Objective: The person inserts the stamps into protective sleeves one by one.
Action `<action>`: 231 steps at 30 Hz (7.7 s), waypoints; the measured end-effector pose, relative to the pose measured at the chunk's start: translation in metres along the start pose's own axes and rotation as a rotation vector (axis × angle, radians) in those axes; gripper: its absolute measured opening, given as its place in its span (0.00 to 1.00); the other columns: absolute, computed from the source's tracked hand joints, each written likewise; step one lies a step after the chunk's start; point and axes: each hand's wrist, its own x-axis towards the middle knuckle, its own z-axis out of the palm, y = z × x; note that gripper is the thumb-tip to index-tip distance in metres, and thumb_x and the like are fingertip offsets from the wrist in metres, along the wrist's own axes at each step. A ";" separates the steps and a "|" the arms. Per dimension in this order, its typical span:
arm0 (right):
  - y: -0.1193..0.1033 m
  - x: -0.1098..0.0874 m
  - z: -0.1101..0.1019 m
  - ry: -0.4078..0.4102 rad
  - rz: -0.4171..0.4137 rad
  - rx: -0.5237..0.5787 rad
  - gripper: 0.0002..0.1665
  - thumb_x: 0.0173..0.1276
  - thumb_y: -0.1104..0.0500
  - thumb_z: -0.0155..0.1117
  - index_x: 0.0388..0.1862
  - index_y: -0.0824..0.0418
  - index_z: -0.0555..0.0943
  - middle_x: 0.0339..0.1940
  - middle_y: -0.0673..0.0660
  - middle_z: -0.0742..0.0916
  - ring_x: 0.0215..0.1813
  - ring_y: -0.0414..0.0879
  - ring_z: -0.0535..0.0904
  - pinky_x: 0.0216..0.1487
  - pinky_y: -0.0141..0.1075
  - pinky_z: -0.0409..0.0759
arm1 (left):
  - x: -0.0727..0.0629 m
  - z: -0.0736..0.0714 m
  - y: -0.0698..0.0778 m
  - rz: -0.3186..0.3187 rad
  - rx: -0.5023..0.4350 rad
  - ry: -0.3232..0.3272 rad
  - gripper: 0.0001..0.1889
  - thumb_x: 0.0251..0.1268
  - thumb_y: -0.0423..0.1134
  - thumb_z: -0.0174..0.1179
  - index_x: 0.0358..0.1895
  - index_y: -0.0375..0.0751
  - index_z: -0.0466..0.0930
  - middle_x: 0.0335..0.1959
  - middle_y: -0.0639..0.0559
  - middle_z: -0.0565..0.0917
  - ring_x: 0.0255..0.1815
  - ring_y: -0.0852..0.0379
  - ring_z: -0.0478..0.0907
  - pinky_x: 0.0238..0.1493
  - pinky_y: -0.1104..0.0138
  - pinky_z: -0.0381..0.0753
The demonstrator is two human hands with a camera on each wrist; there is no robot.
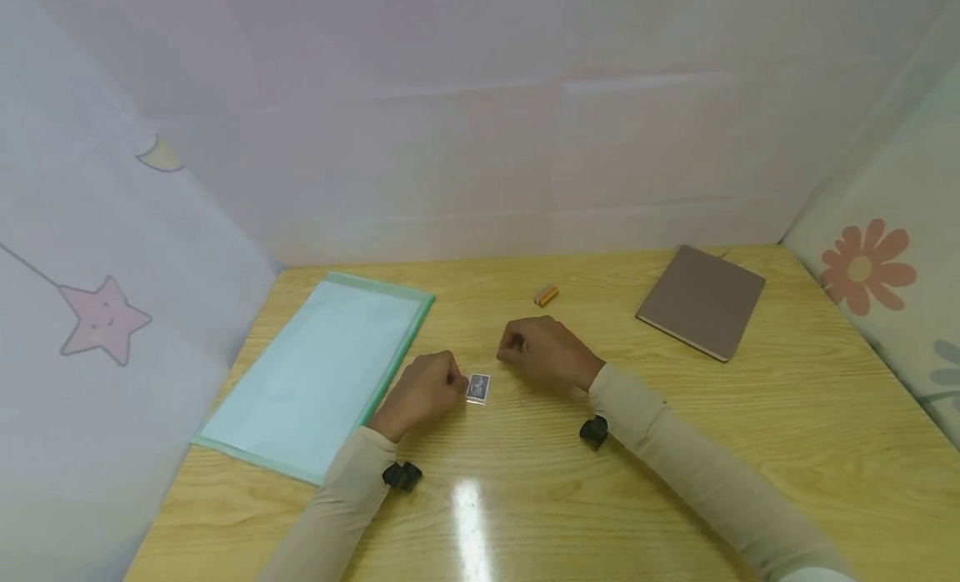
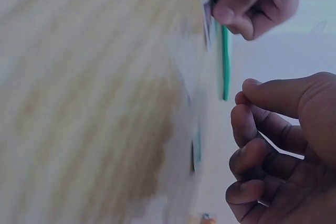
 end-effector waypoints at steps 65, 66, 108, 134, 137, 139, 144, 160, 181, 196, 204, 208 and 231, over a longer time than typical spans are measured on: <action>0.048 -0.008 -0.021 -0.069 -0.109 -0.089 0.02 0.74 0.55 0.66 0.41 0.51 0.84 0.41 0.47 0.79 0.43 0.44 0.73 0.47 0.41 0.74 | -0.008 0.026 0.038 0.645 0.343 -0.149 0.04 0.74 0.41 0.61 0.41 0.47 0.76 0.38 0.58 0.67 0.34 0.61 0.67 0.37 0.71 0.72; 0.048 -0.008 -0.021 -0.071 -0.106 -0.088 0.02 0.74 0.55 0.67 0.41 0.51 0.83 0.41 0.46 0.79 0.43 0.44 0.73 0.47 0.41 0.74 | -0.008 0.026 0.038 0.646 0.340 -0.148 0.05 0.74 0.41 0.61 0.40 0.47 0.76 0.38 0.58 0.67 0.34 0.62 0.67 0.37 0.72 0.72; 0.041 -0.010 -0.021 0.020 -0.113 -0.029 0.04 0.74 0.59 0.65 0.43 0.51 0.79 0.37 0.44 0.83 0.35 0.40 0.78 0.36 0.37 0.79 | -0.004 0.016 0.037 0.455 0.007 0.107 0.03 0.70 0.37 0.66 0.41 0.49 0.82 0.35 0.63 0.75 0.32 0.67 0.73 0.32 0.71 0.77; 0.035 -0.014 -0.021 0.199 -0.141 0.159 0.08 0.76 0.59 0.62 0.51 0.55 0.79 0.42 0.48 0.83 0.38 0.41 0.80 0.41 0.39 0.81 | -0.003 0.014 0.030 0.391 -0.166 0.212 0.03 0.70 0.38 0.66 0.43 0.47 0.84 0.34 0.62 0.77 0.30 0.65 0.78 0.29 0.70 0.80; 0.033 -0.016 -0.021 0.212 -0.130 0.191 0.07 0.75 0.55 0.64 0.48 0.52 0.80 0.40 0.51 0.85 0.37 0.44 0.83 0.39 0.40 0.81 | -0.003 0.014 0.030 0.388 -0.168 0.220 0.02 0.69 0.38 0.66 0.42 0.48 0.84 0.34 0.62 0.77 0.29 0.65 0.78 0.29 0.70 0.80; 0.031 -0.018 -0.021 0.218 -0.126 0.226 0.07 0.75 0.53 0.64 0.48 0.51 0.80 0.39 0.55 0.86 0.36 0.48 0.84 0.38 0.41 0.82 | -0.003 0.013 0.030 0.387 -0.173 0.224 0.02 0.69 0.38 0.66 0.41 0.49 0.84 0.34 0.62 0.77 0.28 0.65 0.78 0.29 0.70 0.80; 0.024 -0.021 -0.022 0.229 -0.132 0.299 0.07 0.75 0.50 0.64 0.47 0.49 0.81 0.37 0.58 0.87 0.34 0.52 0.86 0.35 0.45 0.81 | -0.003 0.010 0.031 0.386 -0.183 0.236 0.02 0.68 0.39 0.67 0.40 0.47 0.84 0.33 0.62 0.78 0.27 0.66 0.77 0.27 0.70 0.80; 0.001 -0.030 -0.022 0.216 -0.250 0.380 0.07 0.75 0.51 0.64 0.47 0.49 0.81 0.34 0.48 0.85 0.33 0.49 0.83 0.34 0.44 0.81 | -0.004 0.010 0.029 0.366 -0.199 0.287 0.06 0.67 0.40 0.68 0.38 0.51 0.79 0.32 0.62 0.77 0.26 0.64 0.74 0.25 0.68 0.77; -0.008 -0.029 -0.017 0.214 -0.296 0.398 0.06 0.75 0.55 0.64 0.48 0.51 0.81 0.33 0.48 0.84 0.32 0.47 0.81 0.34 0.44 0.80 | -0.004 0.009 0.029 0.364 -0.220 0.305 0.06 0.68 0.40 0.67 0.38 0.52 0.78 0.32 0.62 0.76 0.25 0.63 0.73 0.24 0.67 0.76; -0.009 -0.027 -0.014 0.224 -0.334 0.428 0.06 0.75 0.52 0.63 0.48 0.50 0.81 0.35 0.50 0.84 0.32 0.52 0.81 0.33 0.45 0.80 | -0.004 0.009 0.028 0.360 -0.215 0.312 0.07 0.68 0.42 0.68 0.38 0.52 0.77 0.32 0.62 0.77 0.24 0.64 0.73 0.24 0.67 0.76; -0.025 -0.033 -0.020 0.234 -0.300 0.415 0.05 0.75 0.63 0.63 0.47 0.60 0.81 0.34 0.53 0.84 0.31 0.43 0.79 0.35 0.42 0.80 | -0.004 0.008 0.030 0.363 -0.218 0.323 0.07 0.68 0.41 0.67 0.38 0.51 0.77 0.32 0.61 0.77 0.25 0.64 0.73 0.24 0.68 0.77; -0.035 -0.039 -0.027 0.228 -0.298 0.421 0.05 0.75 0.65 0.63 0.47 0.63 0.80 0.32 0.55 0.84 0.31 0.44 0.79 0.34 0.41 0.80 | -0.004 0.007 0.031 0.352 -0.215 0.334 0.07 0.68 0.42 0.67 0.38 0.51 0.77 0.32 0.61 0.77 0.25 0.63 0.73 0.25 0.67 0.76; -0.036 -0.040 -0.030 0.234 -0.278 0.431 0.04 0.75 0.64 0.62 0.47 0.61 0.80 0.32 0.57 0.83 0.30 0.45 0.79 0.36 0.48 0.80 | -0.002 0.008 0.031 0.354 -0.225 0.362 0.07 0.68 0.42 0.68 0.39 0.51 0.77 0.32 0.61 0.76 0.26 0.61 0.74 0.25 0.67 0.77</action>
